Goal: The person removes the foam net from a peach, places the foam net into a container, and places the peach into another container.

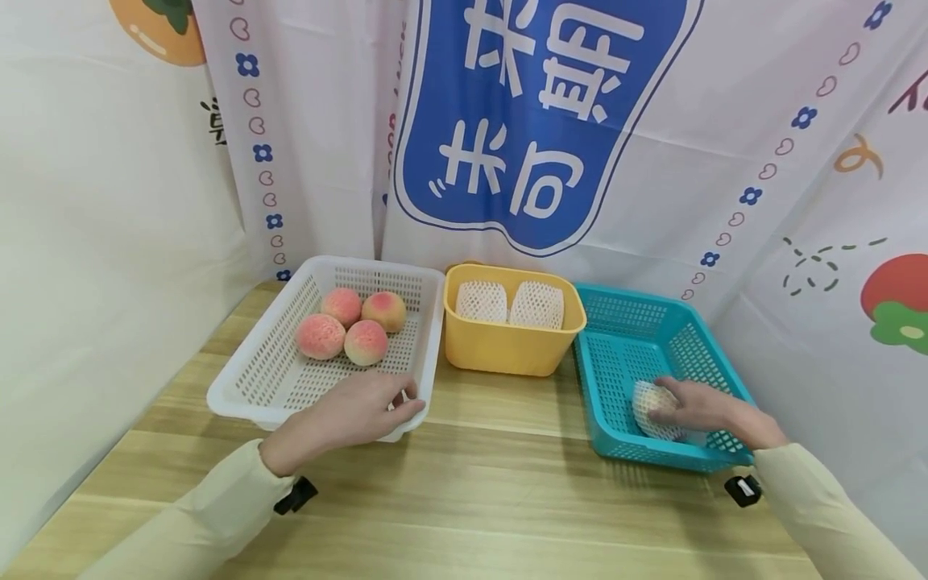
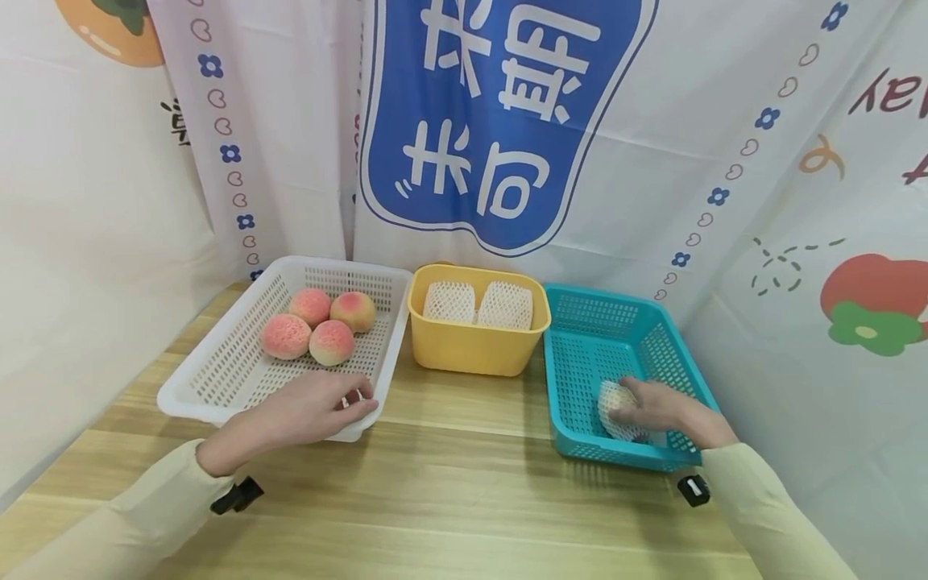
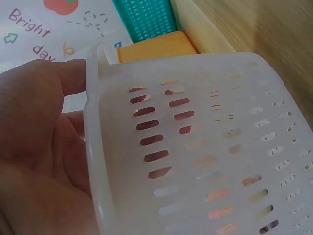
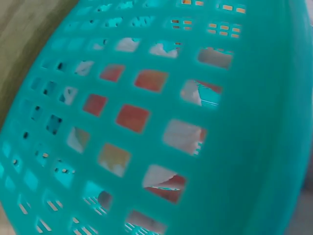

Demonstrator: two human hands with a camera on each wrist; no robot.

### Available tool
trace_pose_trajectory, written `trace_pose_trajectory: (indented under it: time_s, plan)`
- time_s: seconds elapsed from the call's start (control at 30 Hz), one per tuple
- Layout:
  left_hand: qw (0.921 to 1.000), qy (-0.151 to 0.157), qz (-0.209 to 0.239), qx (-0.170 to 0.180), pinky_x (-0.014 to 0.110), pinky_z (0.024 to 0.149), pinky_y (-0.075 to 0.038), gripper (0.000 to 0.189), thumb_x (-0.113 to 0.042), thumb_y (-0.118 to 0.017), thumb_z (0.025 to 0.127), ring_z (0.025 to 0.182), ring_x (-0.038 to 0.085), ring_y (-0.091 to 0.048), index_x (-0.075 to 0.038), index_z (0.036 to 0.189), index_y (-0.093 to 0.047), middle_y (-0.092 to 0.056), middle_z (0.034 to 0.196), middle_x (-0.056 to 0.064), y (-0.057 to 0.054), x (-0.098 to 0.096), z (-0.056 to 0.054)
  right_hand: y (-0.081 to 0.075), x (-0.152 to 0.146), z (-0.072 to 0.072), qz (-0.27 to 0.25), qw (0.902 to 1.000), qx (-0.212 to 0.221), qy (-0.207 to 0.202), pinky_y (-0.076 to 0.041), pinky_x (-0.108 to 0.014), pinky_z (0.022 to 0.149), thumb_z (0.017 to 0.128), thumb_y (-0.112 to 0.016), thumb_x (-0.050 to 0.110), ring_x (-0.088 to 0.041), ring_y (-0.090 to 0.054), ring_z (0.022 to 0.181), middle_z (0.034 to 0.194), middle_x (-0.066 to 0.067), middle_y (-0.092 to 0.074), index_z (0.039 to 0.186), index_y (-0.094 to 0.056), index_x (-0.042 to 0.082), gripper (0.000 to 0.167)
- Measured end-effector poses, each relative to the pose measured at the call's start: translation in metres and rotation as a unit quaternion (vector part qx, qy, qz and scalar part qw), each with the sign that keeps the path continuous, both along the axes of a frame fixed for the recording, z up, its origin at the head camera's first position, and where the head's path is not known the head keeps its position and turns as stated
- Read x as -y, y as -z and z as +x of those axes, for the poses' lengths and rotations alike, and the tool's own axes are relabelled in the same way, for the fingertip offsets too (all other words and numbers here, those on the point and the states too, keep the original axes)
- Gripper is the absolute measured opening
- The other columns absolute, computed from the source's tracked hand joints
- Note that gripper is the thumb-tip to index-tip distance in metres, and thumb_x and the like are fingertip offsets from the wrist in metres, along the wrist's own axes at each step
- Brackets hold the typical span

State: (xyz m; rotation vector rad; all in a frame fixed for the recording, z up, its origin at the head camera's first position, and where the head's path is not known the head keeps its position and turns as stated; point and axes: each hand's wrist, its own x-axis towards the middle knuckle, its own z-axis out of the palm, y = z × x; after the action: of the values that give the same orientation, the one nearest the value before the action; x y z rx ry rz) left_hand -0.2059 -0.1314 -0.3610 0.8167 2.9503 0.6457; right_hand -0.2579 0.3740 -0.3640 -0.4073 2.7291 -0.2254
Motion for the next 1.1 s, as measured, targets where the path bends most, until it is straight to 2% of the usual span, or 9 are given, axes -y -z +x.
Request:
trace_pose_trajectory:
  time_s: [0.23, 0.37, 0.47, 0.83, 1.1]
  plan:
    - [1.0, 0.004, -0.004, -0.004, 0.026, 0.063, -0.048, 0.019, -0.034, -0.058, 0.097, 0.069, 0.004, -0.057, -0.018, 0.094, -0.067, -0.067, 0.081, -0.006, 0.001, 0.003, 0.0, 0.003, 0.007, -0.001, -0.004, 0.9998, -0.016, 0.011, -0.046, -0.063, 0.088, 0.091, -0.065, 0.041, -0.058, -0.044, 0.122, 0.135, -0.039, -0.046, 0.144, -0.034, -0.007, 0.077]
    - [1.0, 0.003, -0.003, 0.004, 0.025, 0.064, -0.048, 0.018, -0.034, -0.058, 0.097, 0.069, 0.004, -0.056, -0.018, 0.094, -0.067, -0.067, 0.081, -0.006, 0.001, 0.004, -0.001, 0.005, 0.01, -0.003, -0.025, 0.9993, -0.012, 0.023, -0.051, -0.047, 0.069, 0.087, -0.071, 0.032, -0.042, -0.055, 0.098, 0.123, -0.037, -0.046, 0.142, -0.038, -0.003, 0.074]
    - [1.0, 0.002, -0.006, 0.005, 0.025, 0.063, -0.048, 0.019, -0.034, -0.058, 0.097, 0.069, 0.004, -0.056, -0.018, 0.094, -0.067, -0.067, 0.081, -0.006, 0.001, 0.004, -0.001, 0.007, 0.01, -0.004, -0.033, 0.9989, -0.015, 0.028, -0.044, -0.036, 0.059, 0.083, -0.073, 0.027, -0.027, -0.05, 0.083, 0.114, -0.032, -0.044, 0.139, -0.041, -0.001, 0.07]
    - [0.9999, 0.012, -0.007, 0.01, 0.026, 0.066, -0.049, 0.02, -0.034, -0.057, 0.098, 0.071, 0.004, -0.058, -0.018, 0.094, -0.067, -0.068, 0.083, -0.006, 0.002, 0.002, -0.004, 0.008, 0.012, -0.004, -0.032, 0.998, -0.047, 0.026, -0.04, -0.033, 0.057, 0.076, -0.073, 0.025, -0.026, -0.047, 0.079, 0.108, -0.028, -0.044, 0.132, -0.044, 0.003, 0.068]
    - [0.9999, 0.016, -0.002, 0.005, 0.025, 0.065, -0.049, 0.019, -0.033, -0.058, 0.098, 0.069, 0.003, -0.056, -0.017, 0.092, -0.068, -0.067, 0.081, -0.007, 0.0, 0.001, -0.005, -0.012, 0.018, -0.007, -0.039, 0.9941, -0.095, 0.033, -0.043, -0.032, 0.057, 0.077, -0.074, 0.03, -0.031, -0.048, 0.083, 0.113, -0.032, -0.043, 0.133, -0.044, 0.005, 0.068]
